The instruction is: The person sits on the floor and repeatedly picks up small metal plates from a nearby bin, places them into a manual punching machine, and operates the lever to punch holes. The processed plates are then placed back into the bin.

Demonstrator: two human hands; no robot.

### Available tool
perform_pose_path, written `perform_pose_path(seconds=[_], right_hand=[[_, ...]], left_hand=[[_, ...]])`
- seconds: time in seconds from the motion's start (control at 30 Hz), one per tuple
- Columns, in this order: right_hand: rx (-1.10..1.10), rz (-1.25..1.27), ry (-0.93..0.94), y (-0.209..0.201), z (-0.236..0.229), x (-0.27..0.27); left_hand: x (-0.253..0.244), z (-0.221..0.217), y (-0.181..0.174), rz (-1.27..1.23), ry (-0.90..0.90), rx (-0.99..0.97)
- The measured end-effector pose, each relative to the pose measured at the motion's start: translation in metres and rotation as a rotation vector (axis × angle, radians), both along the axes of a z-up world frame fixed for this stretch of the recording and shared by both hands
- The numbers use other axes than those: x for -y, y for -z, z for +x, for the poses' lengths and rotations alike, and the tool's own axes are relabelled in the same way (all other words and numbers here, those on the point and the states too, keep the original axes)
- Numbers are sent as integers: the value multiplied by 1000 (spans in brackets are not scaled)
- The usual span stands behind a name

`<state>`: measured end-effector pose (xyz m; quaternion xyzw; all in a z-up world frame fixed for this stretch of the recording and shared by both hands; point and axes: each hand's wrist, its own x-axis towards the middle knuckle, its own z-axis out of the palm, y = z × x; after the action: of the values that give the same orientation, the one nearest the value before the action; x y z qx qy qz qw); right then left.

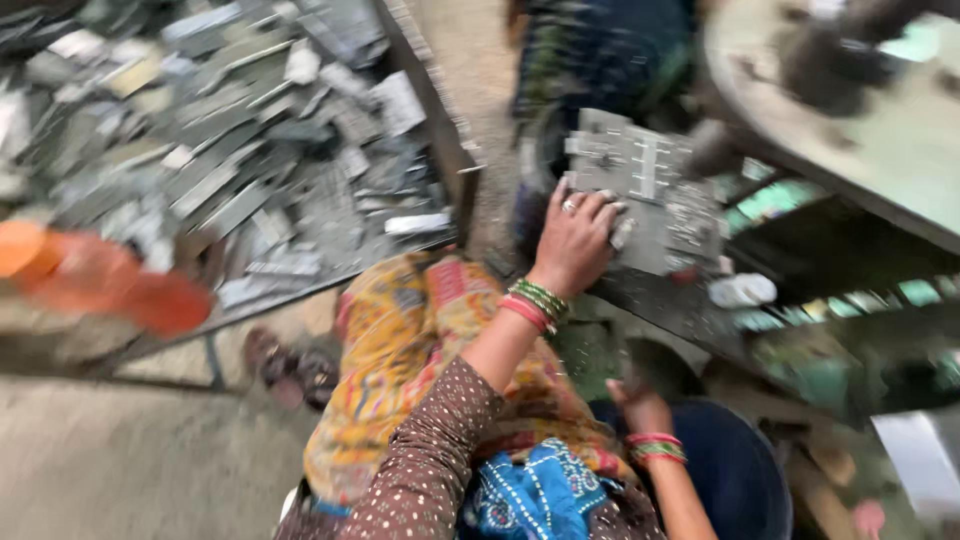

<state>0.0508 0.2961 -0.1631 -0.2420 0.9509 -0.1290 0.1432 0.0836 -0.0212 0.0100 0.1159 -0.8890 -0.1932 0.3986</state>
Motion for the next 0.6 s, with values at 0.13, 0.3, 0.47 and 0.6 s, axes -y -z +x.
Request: perform_pose_path(seconds=[0.13, 0.3, 0.47, 0.6], right_hand=[[131, 148, 112, -75, -7, -5], [248, 159, 169, -122, -1, 27], [283, 115, 225, -131, 8, 38], [281, 107, 253, -127, 6, 30]], left_hand=[[51, 72, 47, 228, -417, -28], [151, 121, 131, 178, -674, 329], [179, 125, 192, 91, -517, 450], [180, 120, 201, 118, -497, 467]])
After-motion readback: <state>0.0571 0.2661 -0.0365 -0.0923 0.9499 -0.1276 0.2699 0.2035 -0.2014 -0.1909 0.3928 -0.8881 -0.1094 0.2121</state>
